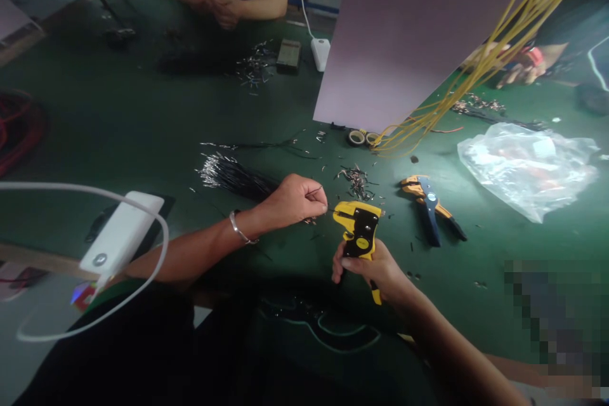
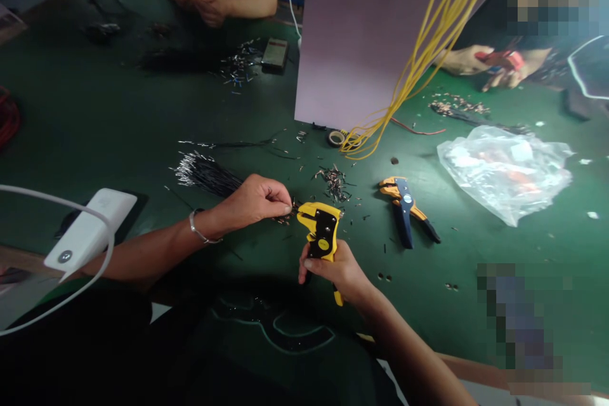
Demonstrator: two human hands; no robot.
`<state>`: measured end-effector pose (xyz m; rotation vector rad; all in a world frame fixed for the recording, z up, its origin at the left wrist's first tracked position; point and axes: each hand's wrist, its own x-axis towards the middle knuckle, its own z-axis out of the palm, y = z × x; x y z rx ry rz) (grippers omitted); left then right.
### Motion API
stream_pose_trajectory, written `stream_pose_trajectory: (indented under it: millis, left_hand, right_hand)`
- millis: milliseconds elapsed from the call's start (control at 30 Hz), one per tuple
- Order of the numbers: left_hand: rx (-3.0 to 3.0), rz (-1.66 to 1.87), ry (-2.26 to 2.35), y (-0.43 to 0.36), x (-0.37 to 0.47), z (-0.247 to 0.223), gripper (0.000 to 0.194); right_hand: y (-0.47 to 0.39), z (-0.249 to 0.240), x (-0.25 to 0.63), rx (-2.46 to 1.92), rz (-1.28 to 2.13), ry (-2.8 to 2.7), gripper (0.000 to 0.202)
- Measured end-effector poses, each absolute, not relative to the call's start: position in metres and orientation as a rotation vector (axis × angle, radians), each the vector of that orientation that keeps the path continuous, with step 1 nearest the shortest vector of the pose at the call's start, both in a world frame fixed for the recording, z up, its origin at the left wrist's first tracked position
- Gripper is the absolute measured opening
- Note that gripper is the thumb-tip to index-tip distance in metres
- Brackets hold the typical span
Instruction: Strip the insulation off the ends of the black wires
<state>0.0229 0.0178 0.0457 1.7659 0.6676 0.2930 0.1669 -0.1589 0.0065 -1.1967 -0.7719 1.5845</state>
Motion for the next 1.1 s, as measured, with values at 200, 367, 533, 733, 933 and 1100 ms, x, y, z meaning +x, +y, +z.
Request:
stream_pose_trajectory:
  millis: [200,367,533,733,933,1100]
  left_hand:
    - [1.773,0.282,0.656,0.017,0.022,0.047,0.006]
    - [1.783,0.263,0.626,0.017,0.022,0.049,0.007]
    - [1.799,0.236,0.582,0.016,0.022,0.05,0.006]
    - [1.793,0.186,0.533,0.018,0.023,0.047,0.008]
    - [1.786,0.18,0.554,0.018,0.023,0.045,0.009]
    - [1.743,0.206,0.612,0.018,0.026,0.043,0.009]
  right_hand:
    - [-0.16,0.006,0.166,-1.211,1.579,-0.755,0.015]
    - [-0.16,0.009,0.165,-1.243,1.588,-0.734,0.016]
    - [-0.164,0.016,0.165,-1.285,1.593,-0.696,0.018]
    - [-0.17,0.012,0.164,-1.281,1.581,-0.631,0.022]
    - [-0.169,0.005,0.156,-1.25,1.563,-0.57,0.025]
    - [-0.161,0.0,0.152,-1.261,1.52,-0.541,0.024]
